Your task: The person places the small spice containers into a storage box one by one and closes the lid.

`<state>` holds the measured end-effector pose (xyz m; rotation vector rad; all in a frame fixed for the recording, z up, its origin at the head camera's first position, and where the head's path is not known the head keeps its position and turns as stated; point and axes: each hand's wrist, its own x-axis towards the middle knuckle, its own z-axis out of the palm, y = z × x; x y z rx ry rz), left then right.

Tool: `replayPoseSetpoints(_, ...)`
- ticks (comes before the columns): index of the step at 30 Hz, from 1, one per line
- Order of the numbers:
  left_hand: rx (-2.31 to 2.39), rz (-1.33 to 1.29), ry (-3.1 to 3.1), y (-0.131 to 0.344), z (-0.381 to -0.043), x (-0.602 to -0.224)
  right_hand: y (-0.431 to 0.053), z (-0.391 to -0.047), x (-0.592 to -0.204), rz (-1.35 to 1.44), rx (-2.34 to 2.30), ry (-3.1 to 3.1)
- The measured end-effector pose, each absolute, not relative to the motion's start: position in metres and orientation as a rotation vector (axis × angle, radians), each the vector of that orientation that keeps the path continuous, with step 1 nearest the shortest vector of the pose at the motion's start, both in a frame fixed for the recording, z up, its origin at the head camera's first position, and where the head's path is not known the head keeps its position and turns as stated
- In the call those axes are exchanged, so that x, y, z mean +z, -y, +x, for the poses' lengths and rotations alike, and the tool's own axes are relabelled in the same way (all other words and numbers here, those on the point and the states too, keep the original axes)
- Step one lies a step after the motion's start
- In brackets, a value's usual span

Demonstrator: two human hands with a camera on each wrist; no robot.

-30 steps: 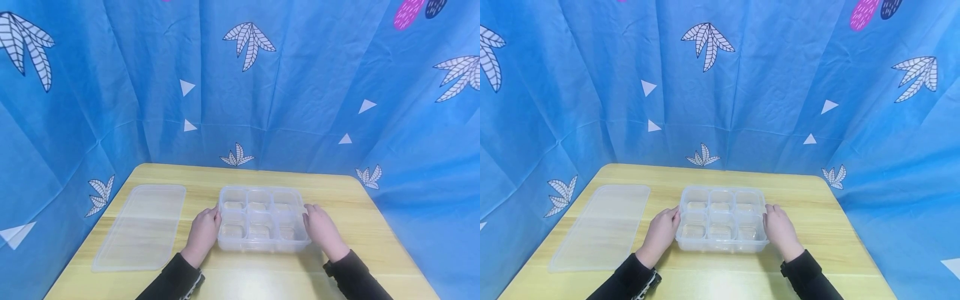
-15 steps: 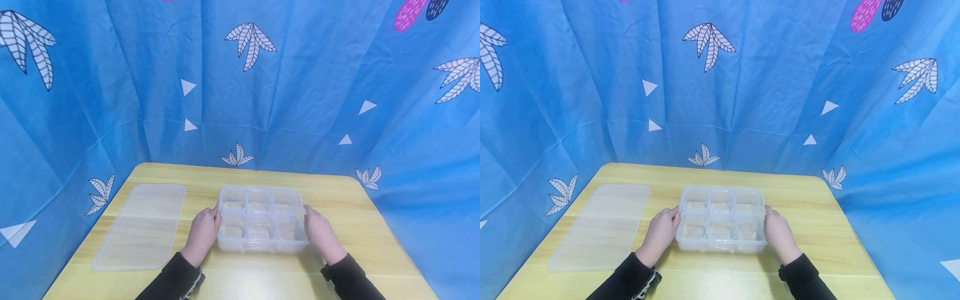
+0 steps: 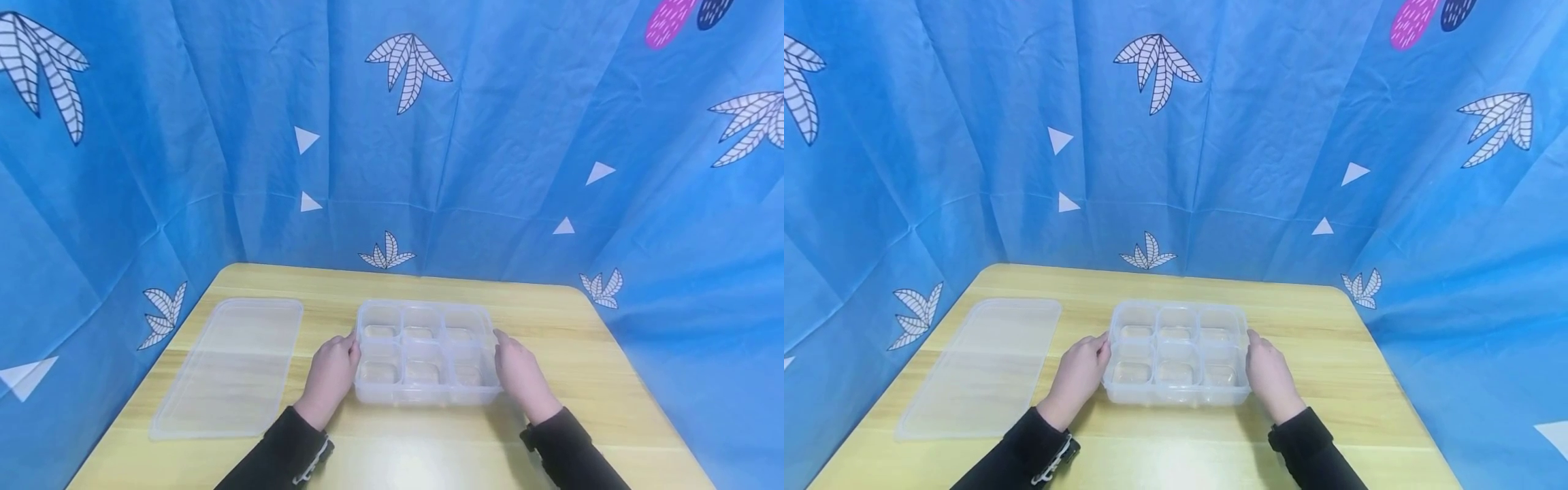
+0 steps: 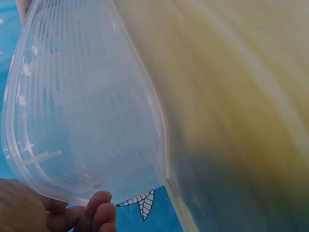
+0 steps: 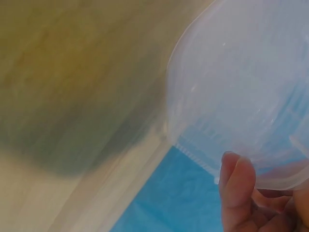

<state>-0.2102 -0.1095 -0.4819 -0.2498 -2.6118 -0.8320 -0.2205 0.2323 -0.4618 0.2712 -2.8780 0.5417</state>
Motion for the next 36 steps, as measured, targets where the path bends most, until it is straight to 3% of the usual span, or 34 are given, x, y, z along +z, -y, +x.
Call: replayPoseSetpoints(36, -1.033, -0.167, 2.696, 0.125, -0.219, -0.478, -0.23, -0.231, -0.461, 0.238, 0.588, 2.882)
